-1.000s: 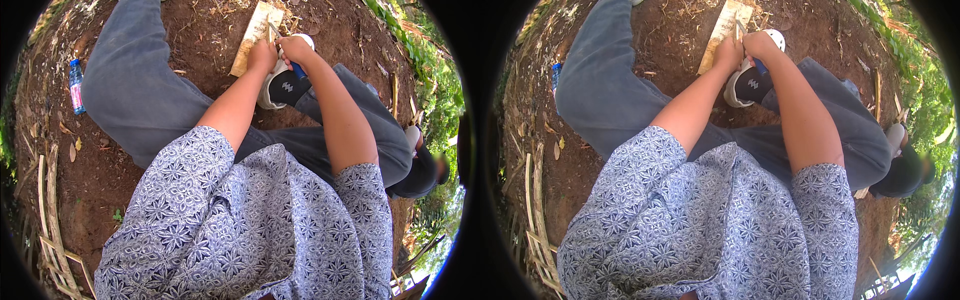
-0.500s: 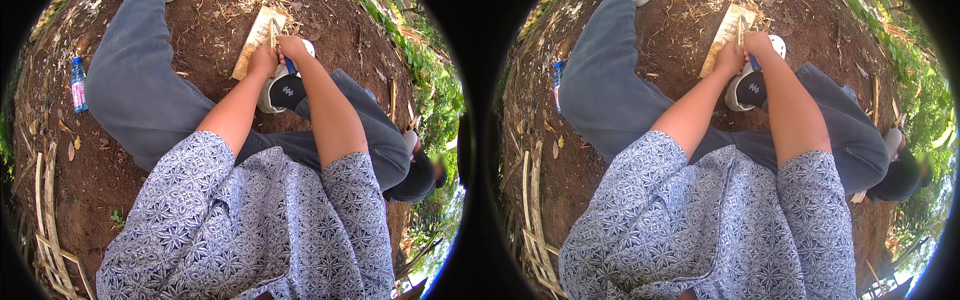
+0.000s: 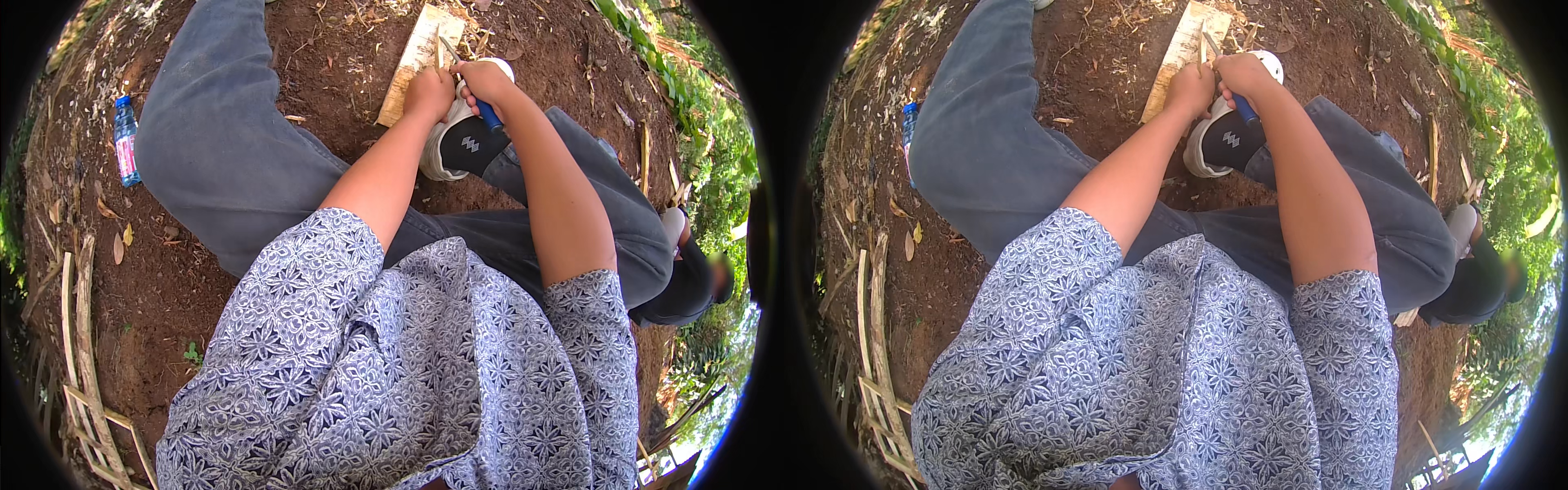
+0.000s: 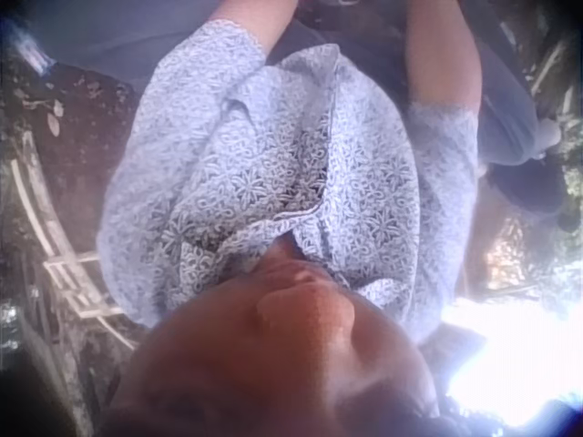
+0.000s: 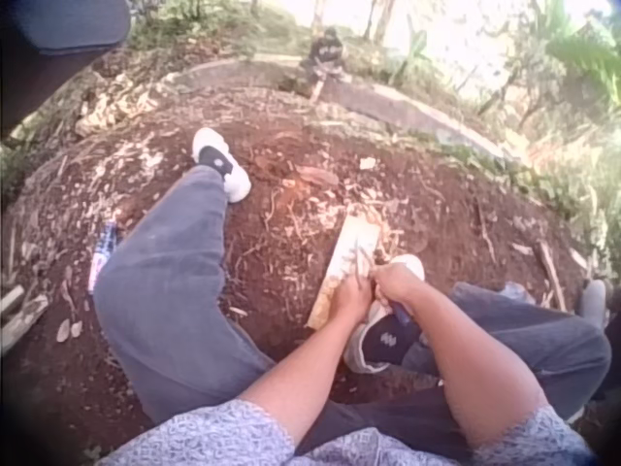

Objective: The person sits on the ground and uses a knife to carve a piece of wood held between their legs. They repeatedly scrape and shape the wood, occasionally lifting it to inspect the carved surface.

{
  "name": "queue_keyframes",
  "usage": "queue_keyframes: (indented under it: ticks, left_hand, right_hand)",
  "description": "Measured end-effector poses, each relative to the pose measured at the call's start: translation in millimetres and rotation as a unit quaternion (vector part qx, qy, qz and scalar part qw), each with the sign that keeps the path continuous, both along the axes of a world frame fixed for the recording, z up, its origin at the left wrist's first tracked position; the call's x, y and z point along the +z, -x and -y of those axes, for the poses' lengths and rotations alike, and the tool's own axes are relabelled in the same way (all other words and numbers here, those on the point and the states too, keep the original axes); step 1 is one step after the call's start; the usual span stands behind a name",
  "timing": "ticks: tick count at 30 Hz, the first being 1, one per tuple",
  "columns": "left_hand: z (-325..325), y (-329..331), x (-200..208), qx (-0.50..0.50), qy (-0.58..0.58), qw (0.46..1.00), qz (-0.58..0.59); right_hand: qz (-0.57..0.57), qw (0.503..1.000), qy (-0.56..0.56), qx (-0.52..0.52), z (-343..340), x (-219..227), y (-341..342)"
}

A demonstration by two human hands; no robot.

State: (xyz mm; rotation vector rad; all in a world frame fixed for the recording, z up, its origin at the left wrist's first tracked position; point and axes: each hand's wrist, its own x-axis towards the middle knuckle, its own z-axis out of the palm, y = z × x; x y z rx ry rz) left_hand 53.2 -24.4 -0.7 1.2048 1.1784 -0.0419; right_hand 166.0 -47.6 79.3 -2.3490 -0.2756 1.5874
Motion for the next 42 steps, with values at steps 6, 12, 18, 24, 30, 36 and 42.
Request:
queue_keyframes:
  ticks: [6, 12, 18, 24, 30, 36, 42]
  left_hand:
    - [1, -3, 3, 0.008, 0.005, 1.000, -0.002]
    - [4, 0, -6, -0.018, 0.000, 1.000, -0.023]
    - [4, -3, -7, 0.000, -0.009, 1.000, -0.018]
    - [2, -5, -3, -0.017, 0.002, 1.000, -0.024]
    - [1, -4, 0, 0.020, 0.024, 0.999, -0.021]
    - [-1, 0, 0, -0.011, 0.023, 1.000, 0.001]
    - [0, 4, 8, 0.001, 0.046, 0.999, 0.004]
  right_hand:
    - [0.052, 0.997, 0.050, -0.028, -21, -28, -6]
    - [0.012, 0.999, 0.018, -0.050, -3, -17, -9]
    - [-0.021, 0.999, 0.024, -0.007, 5, 4, -7]
    - [0.012, 0.999, 0.025, 0.018, -5, -10, -12]
    - [0.056, 0.998, 0.025, -0.021, -19, -18, -3]
    - [0.051, 0.997, -0.012, -0.059, -15, -34, -1]
    - [-0.005, 1.000, 0.030, 0.000, 5, 0, -8]
